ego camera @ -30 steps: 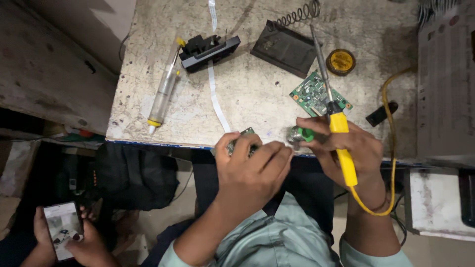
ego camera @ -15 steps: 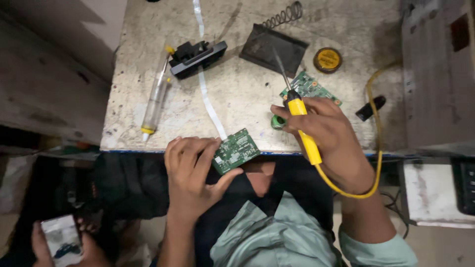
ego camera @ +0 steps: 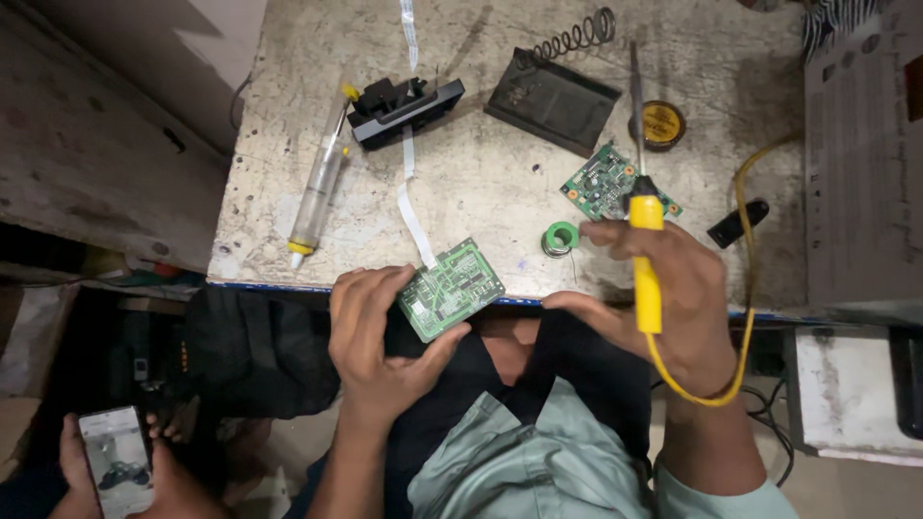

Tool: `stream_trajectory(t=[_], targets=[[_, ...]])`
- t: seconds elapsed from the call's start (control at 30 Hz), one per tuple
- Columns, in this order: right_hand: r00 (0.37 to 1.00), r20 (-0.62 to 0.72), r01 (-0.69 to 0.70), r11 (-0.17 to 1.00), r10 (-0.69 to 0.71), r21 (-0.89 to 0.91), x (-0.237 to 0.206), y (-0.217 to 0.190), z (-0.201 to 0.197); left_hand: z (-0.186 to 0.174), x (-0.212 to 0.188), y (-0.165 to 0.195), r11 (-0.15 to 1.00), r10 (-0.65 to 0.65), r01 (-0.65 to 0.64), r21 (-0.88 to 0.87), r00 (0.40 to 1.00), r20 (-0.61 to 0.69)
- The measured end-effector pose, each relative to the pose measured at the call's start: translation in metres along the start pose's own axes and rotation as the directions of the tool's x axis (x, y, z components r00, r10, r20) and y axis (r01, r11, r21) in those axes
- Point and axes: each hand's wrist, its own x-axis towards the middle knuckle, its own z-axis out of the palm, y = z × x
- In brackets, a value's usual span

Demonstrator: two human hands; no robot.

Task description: The person solders and desolders components on green circuit boards at a workbench, holding each board with one hand while applying a soldering iron with the other, and uses a desoldering pump to remove solder. The person repositions the boards repeatedly and works on different boards across the bench.

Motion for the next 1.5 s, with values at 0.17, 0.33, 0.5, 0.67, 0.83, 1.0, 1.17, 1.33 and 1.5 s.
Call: stream_trajectory(t=[0.17,0.33,0.5,0.67,0.83,1.0,1.17,1.33,1.5], targets=[[1.000,0.023,0.026,0.980,-0.022,-0.197,0.009,-0.004,0.006,0.003,-0.001,0.000,1.000,0.011,-0.011,0.010,1.000,-0.017],[0.998,-0.005,0.056,0.990,-0.057,-0.128,0.010,-0.004,0.003,0.004,0.000,-0.001,1.000,0.026,-0.026,0.005,0.999,-0.038],[0.983,-0.049,0.172,0.980,-0.177,-0.102,0.004,-0.001,0.003,0.005,-0.002,-0.002,1.000,0.028,-0.028,0.000,0.999,-0.038],[0.980,-0.049,0.199,0.975,-0.195,0.104,-0.003,0.008,0.001,0.003,-0.002,-0.002,1.000,0.019,-0.019,-0.002,0.999,-0.037],[0.989,-0.113,0.113,0.977,-0.094,0.180,-0.014,0.012,0.003,0.004,-0.002,-0.003,0.999,0.038,-0.039,-0.010,0.999,-0.037],[0.988,-0.118,0.123,0.966,-0.098,0.227,-0.014,0.013,0.005,0.002,-0.004,-0.004,0.999,0.030,-0.030,-0.015,0.999,-0.031],[0.974,-0.070,0.218,0.976,-0.217,0.005,-0.003,0.004,0.008,0.003,-0.004,-0.002,1.000,0.021,-0.021,0.003,0.999,-0.039],[0.990,-0.097,0.110,0.993,-0.107,0.031,-0.005,-0.015,0.025,0.003,-0.002,-0.003,1.000,0.027,-0.027,0.005,0.999,-0.037],[0.995,-0.007,-0.095,0.969,0.099,0.230,0.002,-0.012,0.021,0.005,-0.002,-0.008,0.999,0.038,-0.039,-0.020,0.998,-0.050]])
